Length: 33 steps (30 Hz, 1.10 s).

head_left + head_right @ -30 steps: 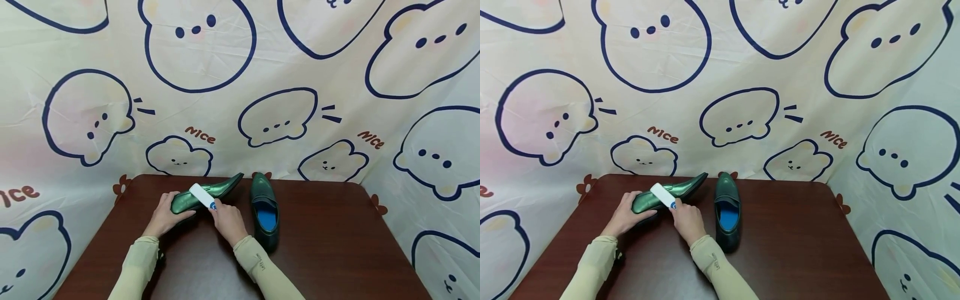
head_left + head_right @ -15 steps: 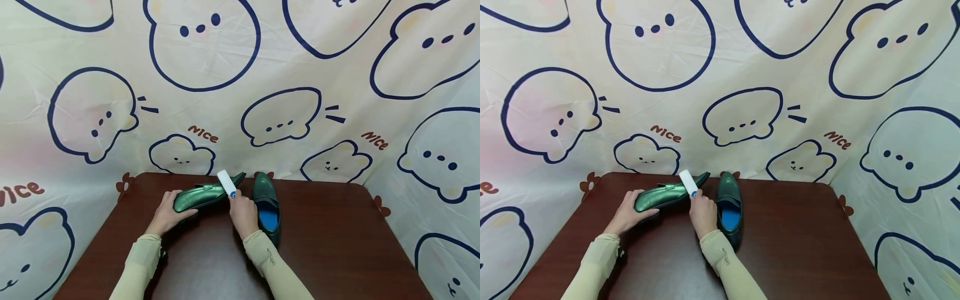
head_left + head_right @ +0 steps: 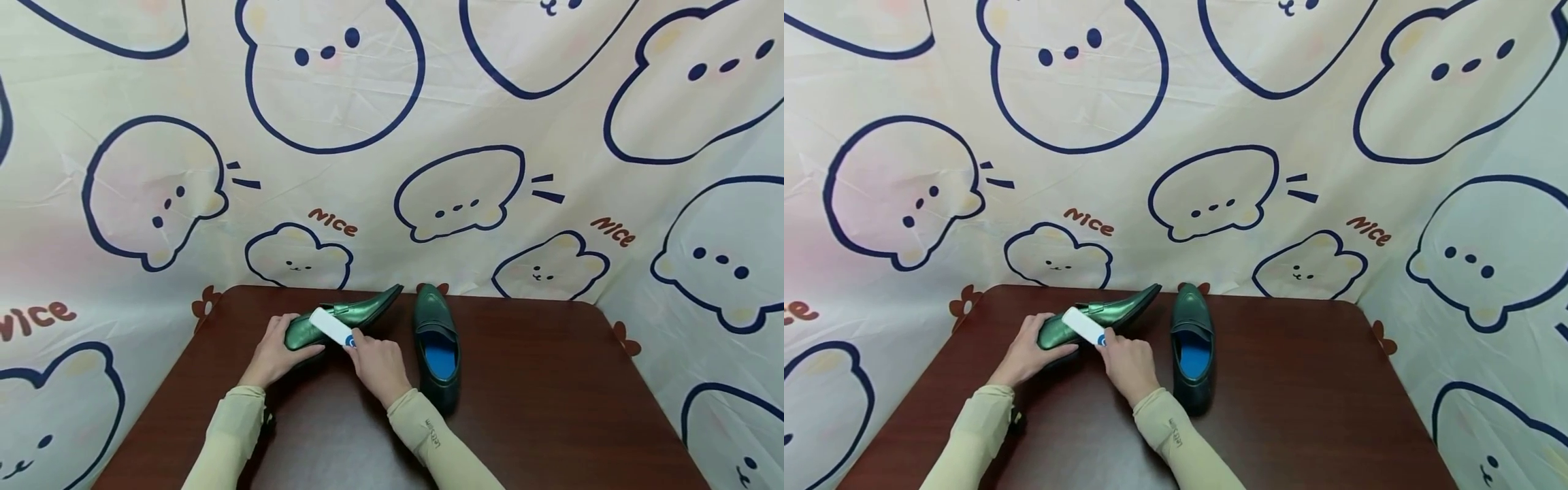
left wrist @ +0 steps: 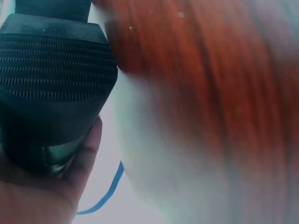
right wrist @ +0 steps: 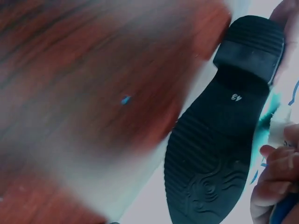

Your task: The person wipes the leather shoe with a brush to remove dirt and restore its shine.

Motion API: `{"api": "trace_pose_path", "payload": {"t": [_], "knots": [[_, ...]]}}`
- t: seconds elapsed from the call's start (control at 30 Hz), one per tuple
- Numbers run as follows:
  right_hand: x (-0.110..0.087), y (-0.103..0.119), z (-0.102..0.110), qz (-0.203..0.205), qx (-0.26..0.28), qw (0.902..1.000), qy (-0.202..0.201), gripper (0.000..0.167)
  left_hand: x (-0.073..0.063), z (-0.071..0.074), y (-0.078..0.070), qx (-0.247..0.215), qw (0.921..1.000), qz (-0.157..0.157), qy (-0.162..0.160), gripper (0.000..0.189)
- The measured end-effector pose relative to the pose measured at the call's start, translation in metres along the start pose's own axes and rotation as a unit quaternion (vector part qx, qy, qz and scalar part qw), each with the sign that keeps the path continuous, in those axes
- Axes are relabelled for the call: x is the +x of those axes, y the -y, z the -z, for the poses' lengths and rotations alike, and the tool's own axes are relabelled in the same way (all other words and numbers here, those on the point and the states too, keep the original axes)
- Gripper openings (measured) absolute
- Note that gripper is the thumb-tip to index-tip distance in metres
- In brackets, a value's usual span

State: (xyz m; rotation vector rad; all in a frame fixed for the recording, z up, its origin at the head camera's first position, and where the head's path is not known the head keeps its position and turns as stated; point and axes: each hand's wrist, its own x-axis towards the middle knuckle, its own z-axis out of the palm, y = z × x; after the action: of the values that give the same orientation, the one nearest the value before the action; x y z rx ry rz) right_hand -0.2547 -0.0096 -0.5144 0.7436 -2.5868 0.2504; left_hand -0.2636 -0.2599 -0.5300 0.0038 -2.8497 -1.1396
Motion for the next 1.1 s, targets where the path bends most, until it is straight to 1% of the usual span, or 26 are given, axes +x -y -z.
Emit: {"api": "trace_pose_path", "payload": {"t": [0.13, 0.2, 0.33, 0.43, 0.53, 0.63, 0.7, 0.77, 0.83, 0.87, 0.93, 0.97, 1.03, 1.1], "knots": [[-0.001, -0.011, -0.001, -0.039, 0.015, 0.9989, -0.023, 0.027, 0.002, -0.001, 0.000, -0.002, 1.0000, 0.007, -0.001, 0.096], [-0.001, -0.016, 0.001, -0.067, 0.024, 0.9970, -0.031, 0.028, 0.002, -0.001, 0.000, -0.004, 1.0000, 0.008, 0.000, 0.096], [0.001, -0.024, 0.007, -0.134, 0.032, 0.9893, -0.047, 0.030, 0.002, -0.001, -0.001, -0.008, 0.9999, 0.003, 0.007, 0.097], [0.003, -0.028, 0.011, -0.165, 0.031, 0.9847, -0.047, 0.032, 0.002, -0.001, -0.001, -0.008, 0.9999, 0.002, 0.010, 0.098], [0.005, -0.029, 0.012, -0.170, 0.036, 0.9841, -0.038, 0.033, 0.002, 0.002, 0.000, 0.002, 0.9999, -0.003, 0.011, 0.098], [0.006, -0.029, 0.012, -0.165, 0.041, 0.9849, -0.035, 0.034, 0.002, 0.005, -0.002, 0.044, 0.9986, -0.030, -0.002, 0.093], [0.006, -0.029, 0.012, -0.160, 0.041, 0.9856, -0.036, 0.034, 0.003, 0.007, -0.009, 0.085, 0.9944, -0.061, -0.017, 0.087], [0.005, -0.030, 0.012, -0.156, 0.040, 0.9862, -0.037, 0.034, 0.005, 0.006, -0.020, 0.121, 0.9879, -0.092, -0.031, 0.079], [0.004, -0.029, 0.013, -0.155, 0.040, 0.9864, -0.036, 0.033, 0.006, 0.002, -0.033, 0.139, 0.9829, -0.112, -0.043, 0.068], [0.003, -0.029, 0.014, -0.156, 0.041, 0.9862, -0.035, 0.034, 0.007, -0.001, -0.039, 0.141, 0.9820, -0.116, -0.048, 0.063], [0.002, -0.029, 0.015, -0.158, 0.045, 0.9859, -0.033, 0.034, 0.010, -0.008, -0.048, 0.128, 0.9839, -0.107, -0.063, 0.054], [0.002, -0.029, 0.017, -0.158, 0.045, 0.9859, -0.032, 0.034, 0.013, -0.010, -0.050, 0.122, 0.9847, -0.101, -0.073, 0.050], [0.002, -0.028, 0.018, -0.157, 0.052, 0.9859, -0.026, 0.034, 0.018, -0.013, -0.051, 0.104, 0.9871, -0.087, -0.085, 0.046], [0.001, -0.027, 0.019, -0.149, 0.062, 0.9866, -0.021, 0.034, 0.022, -0.012, -0.049, 0.086, 0.9893, -0.078, -0.088, 0.045]]}}
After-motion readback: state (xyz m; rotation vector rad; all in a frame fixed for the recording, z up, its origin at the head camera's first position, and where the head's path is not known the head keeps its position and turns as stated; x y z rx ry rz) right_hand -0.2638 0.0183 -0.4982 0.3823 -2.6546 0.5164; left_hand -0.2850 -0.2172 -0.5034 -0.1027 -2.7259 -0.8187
